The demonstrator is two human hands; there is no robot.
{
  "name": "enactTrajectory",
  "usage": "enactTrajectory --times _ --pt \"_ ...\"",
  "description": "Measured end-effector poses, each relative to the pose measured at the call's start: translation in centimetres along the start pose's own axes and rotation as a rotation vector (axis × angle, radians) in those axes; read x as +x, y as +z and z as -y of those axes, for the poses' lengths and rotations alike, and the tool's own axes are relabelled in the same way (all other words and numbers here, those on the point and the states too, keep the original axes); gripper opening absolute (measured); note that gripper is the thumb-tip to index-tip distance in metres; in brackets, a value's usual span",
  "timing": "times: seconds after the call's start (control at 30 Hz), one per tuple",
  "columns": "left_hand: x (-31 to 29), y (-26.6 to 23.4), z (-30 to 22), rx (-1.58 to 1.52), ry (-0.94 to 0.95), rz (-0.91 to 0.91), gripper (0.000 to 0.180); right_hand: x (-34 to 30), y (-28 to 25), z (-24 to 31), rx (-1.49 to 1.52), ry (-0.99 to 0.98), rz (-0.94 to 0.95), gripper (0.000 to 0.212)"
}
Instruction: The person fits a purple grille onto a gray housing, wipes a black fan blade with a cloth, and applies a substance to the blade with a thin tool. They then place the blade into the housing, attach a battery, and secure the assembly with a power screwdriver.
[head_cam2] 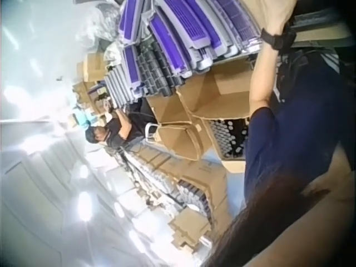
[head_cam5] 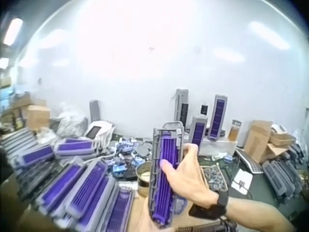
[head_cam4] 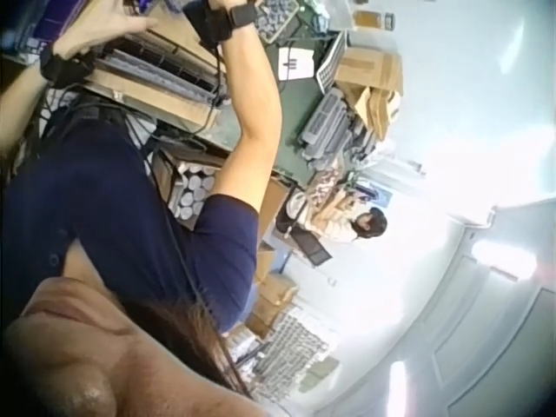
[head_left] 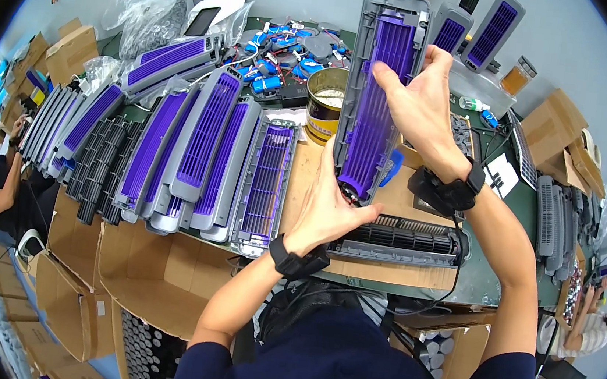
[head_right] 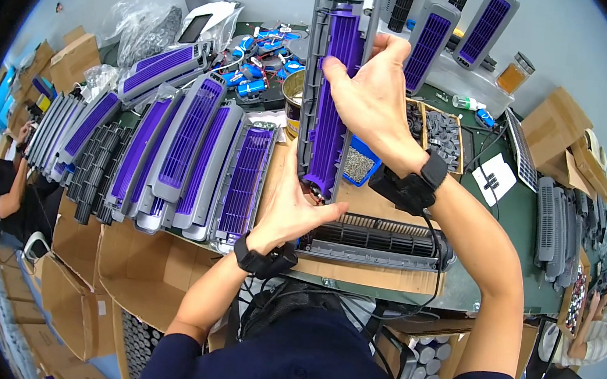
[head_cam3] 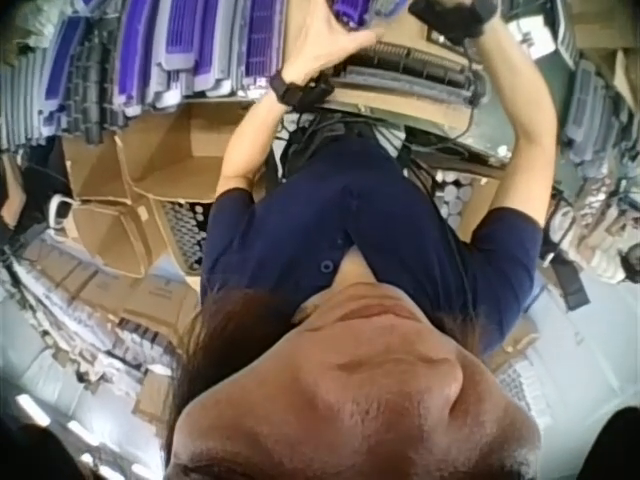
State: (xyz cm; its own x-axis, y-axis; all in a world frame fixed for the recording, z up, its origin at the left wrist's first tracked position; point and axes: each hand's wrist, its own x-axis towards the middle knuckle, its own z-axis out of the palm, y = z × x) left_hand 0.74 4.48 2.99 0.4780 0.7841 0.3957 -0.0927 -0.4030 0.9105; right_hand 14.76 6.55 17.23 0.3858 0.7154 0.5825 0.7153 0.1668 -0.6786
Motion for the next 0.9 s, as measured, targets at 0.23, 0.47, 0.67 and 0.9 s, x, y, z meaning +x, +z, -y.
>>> enactTrajectory --times 0.23,0.47,0.67,0.9 --pt "0.7 -3.8 1.3 -0.562 -0.383 0.384 0.087 -4.2 -3.7 -3.7 -0.574 -1.138 0.545 0.053" --pt "0.7 -4.6 3.0 -0.504 -0.436 0.733 0.070 -5.2 -0.4 -7.4 -0.652 -1.455 0.344 0.063" --pt "-2.2 -4.6 2.9 0.180 0.145 0.604 0.101 -2.3 -2.6 -7.1 -0.671 -1.138 0.728 0.070" --pt "-1.9 -4.8 2.6 0.038 -0.121 0.508 0.098 -2.4 -6.8 -7.1 -0.710 -0.547 1.206 0.075"
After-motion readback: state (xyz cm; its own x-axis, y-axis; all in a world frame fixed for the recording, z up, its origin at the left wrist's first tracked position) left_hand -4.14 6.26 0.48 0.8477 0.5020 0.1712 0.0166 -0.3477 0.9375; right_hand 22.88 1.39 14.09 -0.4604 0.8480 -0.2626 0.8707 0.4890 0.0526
